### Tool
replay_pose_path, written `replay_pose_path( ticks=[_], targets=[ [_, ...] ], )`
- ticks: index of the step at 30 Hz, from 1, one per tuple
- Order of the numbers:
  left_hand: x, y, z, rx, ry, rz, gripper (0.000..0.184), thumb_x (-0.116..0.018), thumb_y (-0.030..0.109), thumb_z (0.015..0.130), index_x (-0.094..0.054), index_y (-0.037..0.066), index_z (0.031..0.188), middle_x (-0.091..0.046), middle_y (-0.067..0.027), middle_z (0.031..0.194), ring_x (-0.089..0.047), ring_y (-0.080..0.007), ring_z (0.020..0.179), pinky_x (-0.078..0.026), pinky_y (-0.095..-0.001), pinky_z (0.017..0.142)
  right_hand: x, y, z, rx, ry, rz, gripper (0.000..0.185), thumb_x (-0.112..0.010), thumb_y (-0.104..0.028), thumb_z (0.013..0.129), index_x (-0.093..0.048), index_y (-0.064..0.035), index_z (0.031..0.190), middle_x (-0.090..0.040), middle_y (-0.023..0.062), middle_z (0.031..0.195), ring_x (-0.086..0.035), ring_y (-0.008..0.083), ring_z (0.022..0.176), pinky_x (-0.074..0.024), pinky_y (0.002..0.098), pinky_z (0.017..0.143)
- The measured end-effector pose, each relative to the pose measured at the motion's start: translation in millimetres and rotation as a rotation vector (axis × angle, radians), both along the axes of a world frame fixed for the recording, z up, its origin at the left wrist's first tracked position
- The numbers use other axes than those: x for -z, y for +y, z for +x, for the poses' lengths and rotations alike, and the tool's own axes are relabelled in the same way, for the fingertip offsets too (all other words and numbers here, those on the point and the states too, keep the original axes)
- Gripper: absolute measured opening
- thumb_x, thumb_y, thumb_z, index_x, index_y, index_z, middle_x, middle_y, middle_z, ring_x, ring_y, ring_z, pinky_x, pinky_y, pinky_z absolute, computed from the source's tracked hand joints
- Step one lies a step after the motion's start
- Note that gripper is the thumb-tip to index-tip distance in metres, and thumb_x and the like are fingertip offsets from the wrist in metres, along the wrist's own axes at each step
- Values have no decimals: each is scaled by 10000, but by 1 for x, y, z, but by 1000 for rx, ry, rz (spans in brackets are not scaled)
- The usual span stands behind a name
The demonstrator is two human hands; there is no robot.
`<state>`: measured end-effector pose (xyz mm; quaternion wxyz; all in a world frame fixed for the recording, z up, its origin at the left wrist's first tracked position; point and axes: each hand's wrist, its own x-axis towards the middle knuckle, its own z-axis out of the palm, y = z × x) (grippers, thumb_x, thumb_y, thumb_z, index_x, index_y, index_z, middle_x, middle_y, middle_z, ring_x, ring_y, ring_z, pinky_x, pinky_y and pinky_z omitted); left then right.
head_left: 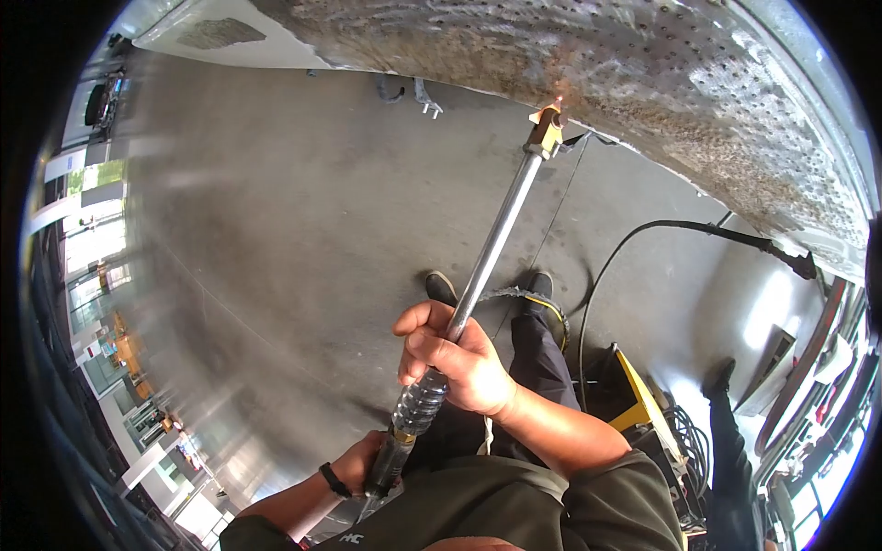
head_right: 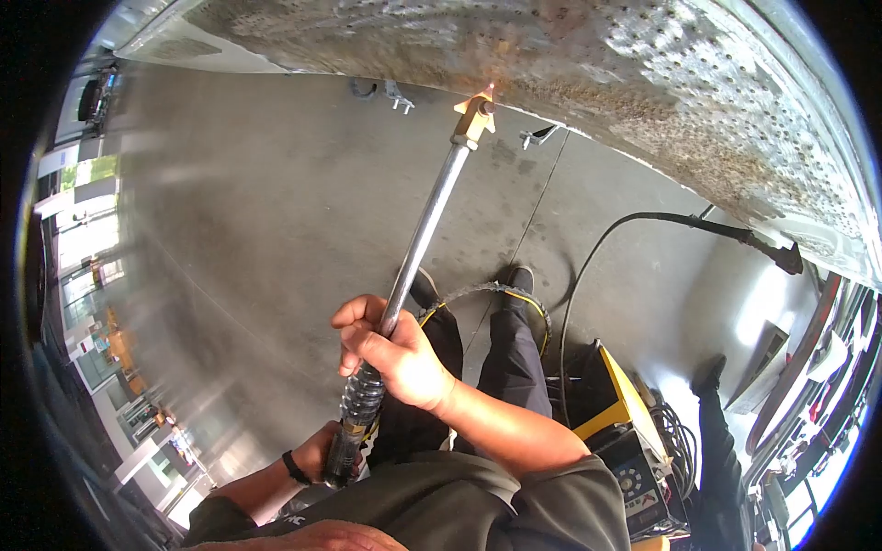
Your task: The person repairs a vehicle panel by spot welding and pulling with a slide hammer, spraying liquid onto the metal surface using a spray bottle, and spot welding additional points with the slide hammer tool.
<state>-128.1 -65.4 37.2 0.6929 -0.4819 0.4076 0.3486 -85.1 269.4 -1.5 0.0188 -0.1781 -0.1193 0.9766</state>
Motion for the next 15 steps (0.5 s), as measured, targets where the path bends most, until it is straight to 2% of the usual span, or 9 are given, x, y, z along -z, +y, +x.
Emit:
replay_pose_path(
  ticks=[4, 8, 10, 11, 14, 15],
  targets=[
    [5, -6, 0, -25, -23, -26, 594, -344, 558, 1083, -717, 95, 1057, -745, -144, 801, -714, -295, 672, -591, -437, 657, 1, 2, 1, -5, 13, -17, 290, -601, -89, 1006, -576, 27, 1270, -657, 56, 792, -682, 194, 797, -546, 345, 783],
    [7, -18, 1, 49, 7, -10, 604, -350, 606, 1069, -726, 133, 1060, -753, -143, 832, -718, -326, 688, -590, -461, 667, 3, 11, -3, 64, 70, -13, 466, -602, -77, 983, -474, 49, 1413, -655, 76, 802, -688, 215, 776, -567, 361, 772],
    [-8, 9, -5, 67, 5, -80, 568, -387, 567, 1079, -663, 71, 1061, -702, -140, 802, -701, -300, 650, -598, -422, 641, 9, 42, -13, 128, 93, 57, 550, -594, -88, 981, -408, 58, 1477, -650, 85, 801, -688, 224, 758, -580, 375, 765],
    [-11, 19, -7, 77, 6, -111, 556, -406, 548, 1084, -631, 40, 1062, -676, -138, 786, -693, -287, 632, -601, -402, 628, 14, 62, -21, 161, 100, 55, 568, -589, -118, 989, -386, 61, 1488, -649, 93, 802, -690, 231, 745, -588, 383, 762],
    [-5, 9, -8, 119, 50, -52, 539, -405, 531, 1087, -627, 41, 1074, -676, -132, 794, -692, -281, 627, -599, -402, 617, 29, 120, -48, 234, 44, 96, 584, -584, -187, 1009, -376, 50, 1500, -642, 89, 792, -692, 237, 721, -595, 396, 760],
    [0, 0, -7, 146, 58, -48, 550, -394, 556, 1080, -656, 72, 1066, -694, -133, 794, -696, -297, 641, -596, -427, 632, 22, 127, -51, 257, 29, 85, 547, -582, -205, 1024, -404, 29, 1485, -632, 73, 784, -682, 227, 707, -595, 398, 752]
  ],
)
